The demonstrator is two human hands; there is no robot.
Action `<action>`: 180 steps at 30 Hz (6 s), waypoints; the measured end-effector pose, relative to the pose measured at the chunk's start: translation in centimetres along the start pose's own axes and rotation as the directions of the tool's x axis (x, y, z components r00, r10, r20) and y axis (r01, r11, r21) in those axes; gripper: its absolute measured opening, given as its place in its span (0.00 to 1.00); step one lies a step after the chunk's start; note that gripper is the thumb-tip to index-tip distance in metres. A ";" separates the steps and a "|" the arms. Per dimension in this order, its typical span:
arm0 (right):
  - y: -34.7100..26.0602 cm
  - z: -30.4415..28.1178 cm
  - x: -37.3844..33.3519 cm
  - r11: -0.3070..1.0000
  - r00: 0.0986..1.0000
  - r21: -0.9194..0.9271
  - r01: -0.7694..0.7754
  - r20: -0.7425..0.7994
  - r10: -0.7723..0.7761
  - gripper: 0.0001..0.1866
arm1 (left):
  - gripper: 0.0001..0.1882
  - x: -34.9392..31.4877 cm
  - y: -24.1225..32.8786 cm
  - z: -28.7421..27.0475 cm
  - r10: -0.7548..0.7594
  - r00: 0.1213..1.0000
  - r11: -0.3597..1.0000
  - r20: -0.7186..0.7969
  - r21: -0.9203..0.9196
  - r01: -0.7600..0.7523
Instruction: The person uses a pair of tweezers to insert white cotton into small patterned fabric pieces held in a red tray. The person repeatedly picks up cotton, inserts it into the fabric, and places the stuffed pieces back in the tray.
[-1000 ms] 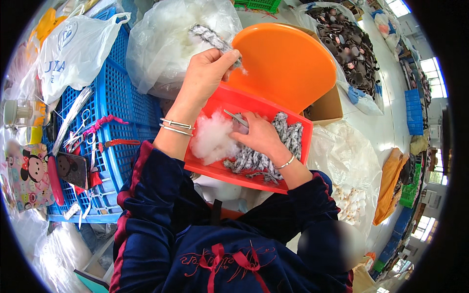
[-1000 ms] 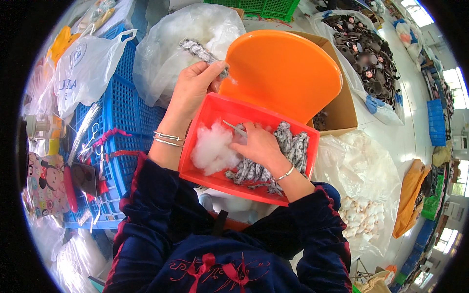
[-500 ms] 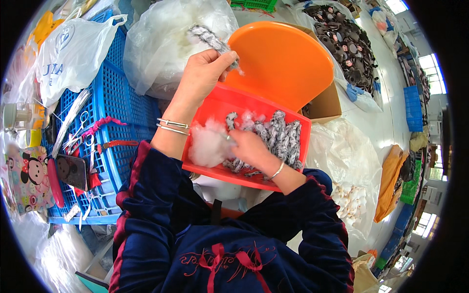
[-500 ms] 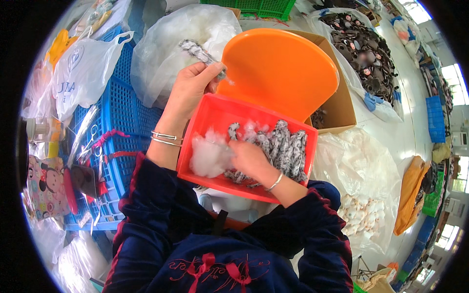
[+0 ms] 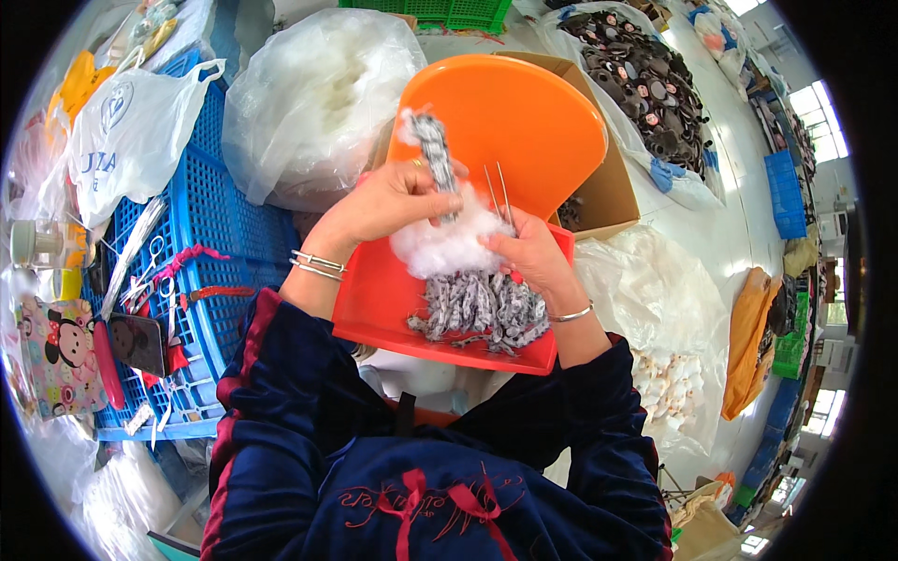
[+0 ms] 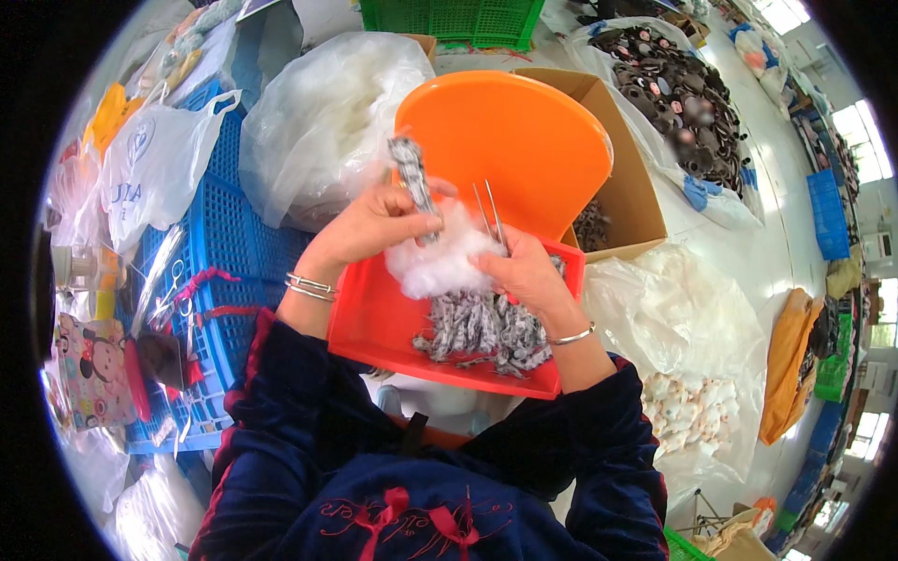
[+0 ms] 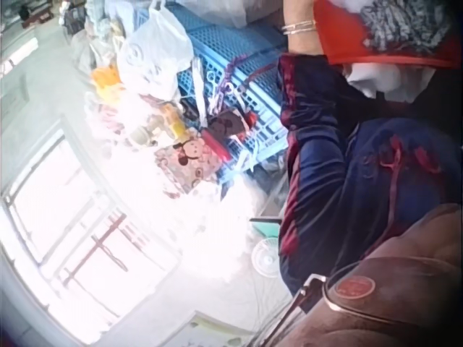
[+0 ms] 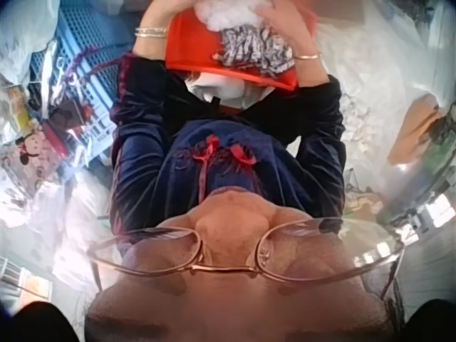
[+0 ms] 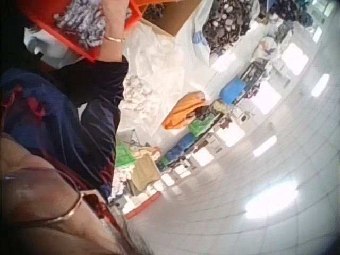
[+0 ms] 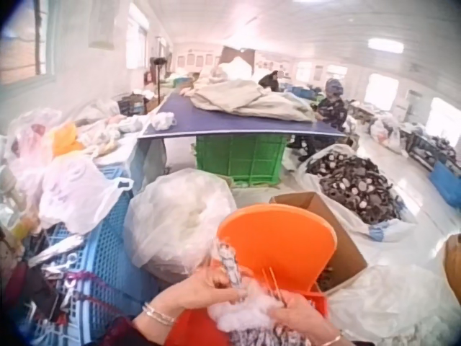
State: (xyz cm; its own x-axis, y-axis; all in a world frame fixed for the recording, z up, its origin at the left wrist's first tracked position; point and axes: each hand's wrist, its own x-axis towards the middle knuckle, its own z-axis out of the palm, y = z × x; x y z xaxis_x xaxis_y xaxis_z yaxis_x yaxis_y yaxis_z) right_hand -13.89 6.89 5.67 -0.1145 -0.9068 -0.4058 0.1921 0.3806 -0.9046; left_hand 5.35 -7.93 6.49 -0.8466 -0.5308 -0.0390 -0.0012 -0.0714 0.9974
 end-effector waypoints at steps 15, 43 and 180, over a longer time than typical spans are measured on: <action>-1.4 -3.5 -1.4 0.955 0.959 0.187 0.232 -0.207 -0.192 0.10 | 0.15 -0.2 -2.3 -0.5 -0.383 0.919 0.670 0.091 0.713 0.208; -1.5 -2.4 -1.2 0.843 0.828 -0.398 0.361 -0.279 -0.486 0.14 | 0.12 -0.2 0.7 0.6 -0.061 0.982 0.970 -0.179 0.221 0.100; -0.3 1.6 -0.7 0.922 0.923 -0.111 0.370 -0.069 -0.379 0.02 | 0.13 0.3 -0.5 5.8 -0.068 0.954 0.939 -0.293 -0.343 -0.039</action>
State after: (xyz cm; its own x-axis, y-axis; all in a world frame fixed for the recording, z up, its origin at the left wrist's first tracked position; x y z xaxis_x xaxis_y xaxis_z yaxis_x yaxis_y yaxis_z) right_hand -12.31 7.11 6.47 -0.2452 -0.9686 -0.0410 0.0266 0.0356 -0.9990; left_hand 2.05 -3.15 6.36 -0.6513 -0.7489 -0.1222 0.2144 -0.3361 0.9171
